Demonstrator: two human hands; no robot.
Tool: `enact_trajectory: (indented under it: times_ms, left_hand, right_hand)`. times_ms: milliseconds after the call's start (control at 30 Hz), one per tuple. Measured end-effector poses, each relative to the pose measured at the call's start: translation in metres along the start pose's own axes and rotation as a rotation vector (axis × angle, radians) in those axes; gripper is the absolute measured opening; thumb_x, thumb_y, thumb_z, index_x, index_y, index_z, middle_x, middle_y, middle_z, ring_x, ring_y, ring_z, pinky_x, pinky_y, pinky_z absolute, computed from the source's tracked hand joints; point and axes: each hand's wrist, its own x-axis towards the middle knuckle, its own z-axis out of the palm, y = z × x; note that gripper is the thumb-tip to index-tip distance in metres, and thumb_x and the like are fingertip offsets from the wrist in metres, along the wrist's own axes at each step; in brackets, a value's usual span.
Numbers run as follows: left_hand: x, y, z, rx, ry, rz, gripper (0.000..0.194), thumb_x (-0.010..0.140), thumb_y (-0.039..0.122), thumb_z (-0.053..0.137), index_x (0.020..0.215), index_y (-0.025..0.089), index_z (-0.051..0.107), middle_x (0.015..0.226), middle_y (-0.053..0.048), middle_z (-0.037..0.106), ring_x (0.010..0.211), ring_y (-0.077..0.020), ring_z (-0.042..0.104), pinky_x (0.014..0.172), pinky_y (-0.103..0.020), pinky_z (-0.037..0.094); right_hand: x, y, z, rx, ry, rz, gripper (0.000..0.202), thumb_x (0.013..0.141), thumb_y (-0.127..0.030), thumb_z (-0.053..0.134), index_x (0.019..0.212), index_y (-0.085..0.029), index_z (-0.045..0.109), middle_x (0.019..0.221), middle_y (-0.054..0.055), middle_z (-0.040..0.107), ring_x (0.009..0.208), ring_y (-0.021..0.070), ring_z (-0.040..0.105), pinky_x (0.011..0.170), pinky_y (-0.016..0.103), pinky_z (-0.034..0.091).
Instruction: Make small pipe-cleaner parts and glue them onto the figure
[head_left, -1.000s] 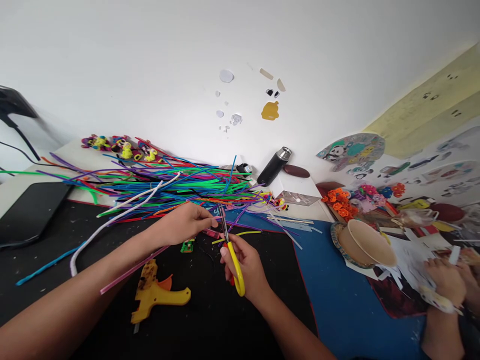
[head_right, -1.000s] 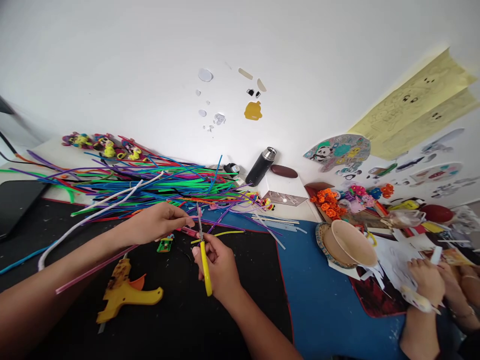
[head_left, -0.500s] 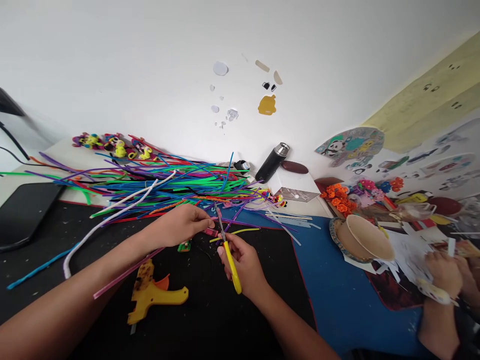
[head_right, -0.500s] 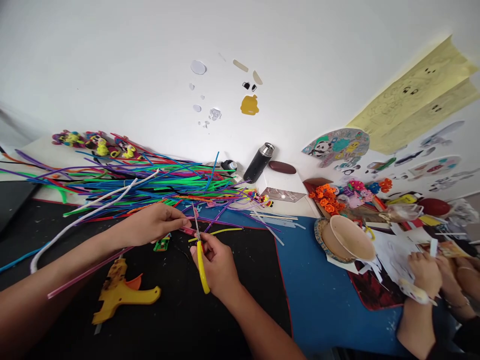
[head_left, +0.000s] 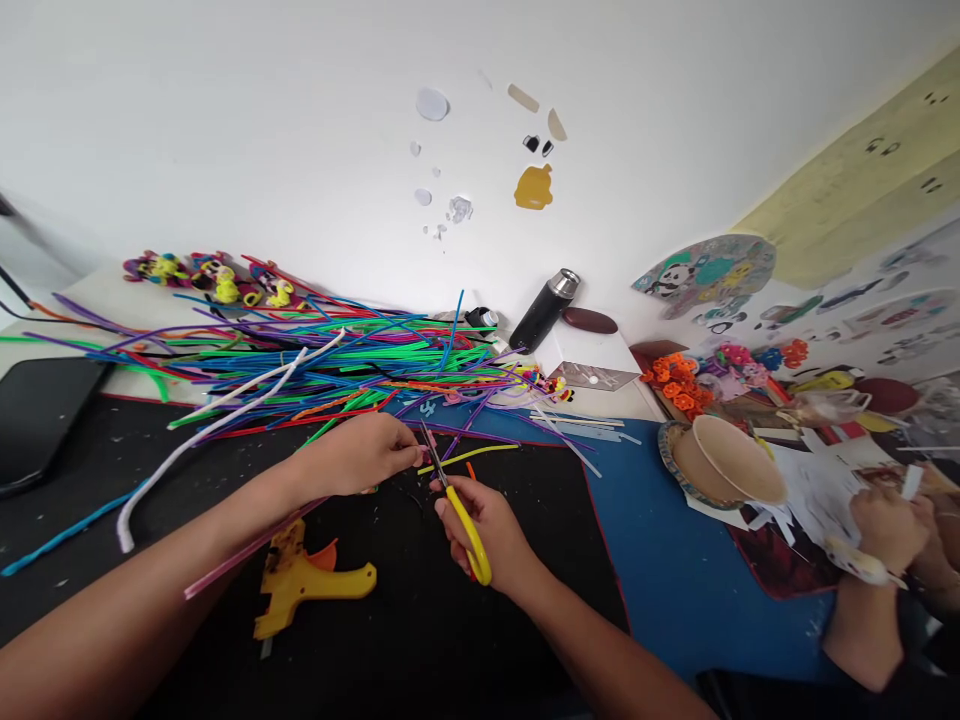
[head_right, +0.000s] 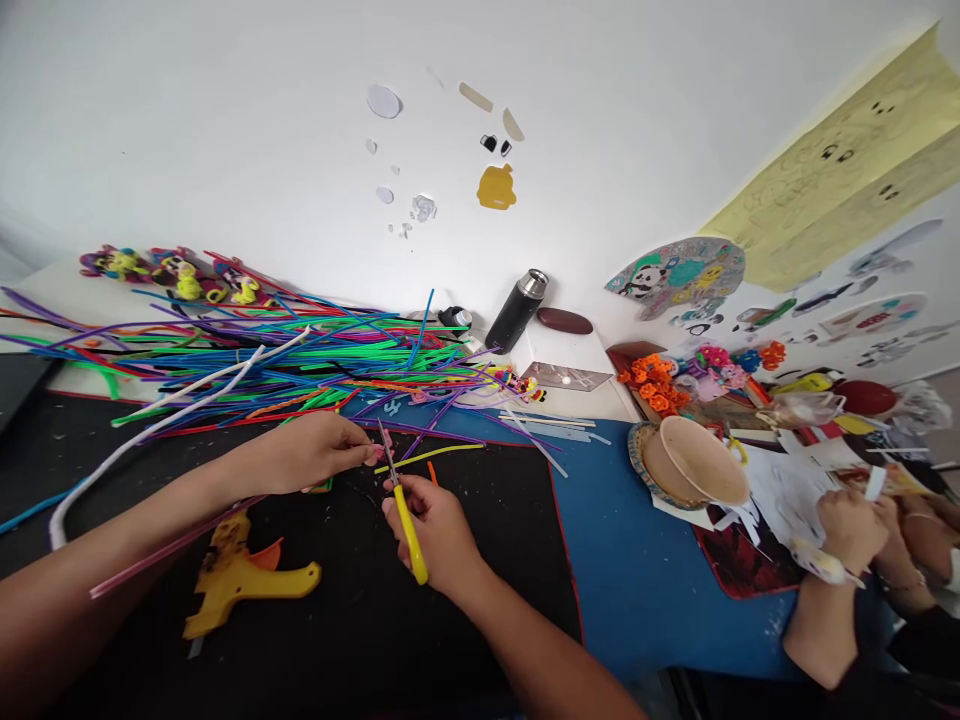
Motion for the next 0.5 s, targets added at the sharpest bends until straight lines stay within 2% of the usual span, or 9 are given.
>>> enact_trajectory:
  times_ms: [100, 267, 500]
  left_hand:
    - [0.0039, -0.0037, 0.0043, 0.007, 0.034, 0.010, 0.047, 0.095, 0.056, 0.052, 0.061, 0.024, 0.048, 0.055, 0.001, 0.047, 0.051, -0.0172, 0.040, 0.056, -0.033, 0.025]
    - [0.0050, -0.0022, 0.0070, 0.048, 0.106, 0.008, 0.041, 0.095, 0.048, 0.054, 0.062, 0.024, 0.061, 0.059, -0.002, 0.057, 0.054, -0.0189, 0.046, 0.059, -0.033, 0.028]
    - [0.0075, -0.0028, 0.0114, 0.151, 0.120, -0.027, 0.041, 0.101, 0.043, 0.050, 0.073, 0.024, 0.074, 0.066, -0.004, 0.067, 0.058, -0.0203, 0.055, 0.060, -0.033, 0.031]
  right_hand:
    - [0.0029, -0.0023, -0.0009, 0.019, -0.015, 0.018, 0.078, 0.075, -0.075, 0.086, 0.122, -0.015, 0.069, 0.058, -0.014, 0.049, 0.032, 0.0055, 0.039, 0.033, 0.021, 0.033]
    - [0.0059, -0.0016, -0.0021, 0.035, -0.017, 0.053, 0.078, 0.075, -0.074, 0.087, 0.123, -0.016, 0.068, 0.055, -0.015, 0.049, 0.032, 0.0057, 0.039, 0.032, 0.020, 0.032]
    - [0.0085, -0.0017, -0.0057, 0.050, -0.050, 0.034, 0.071, 0.080, -0.070, 0.086, 0.122, -0.015, 0.069, 0.054, -0.014, 0.051, 0.031, 0.0061, 0.040, 0.031, 0.019, 0.032]
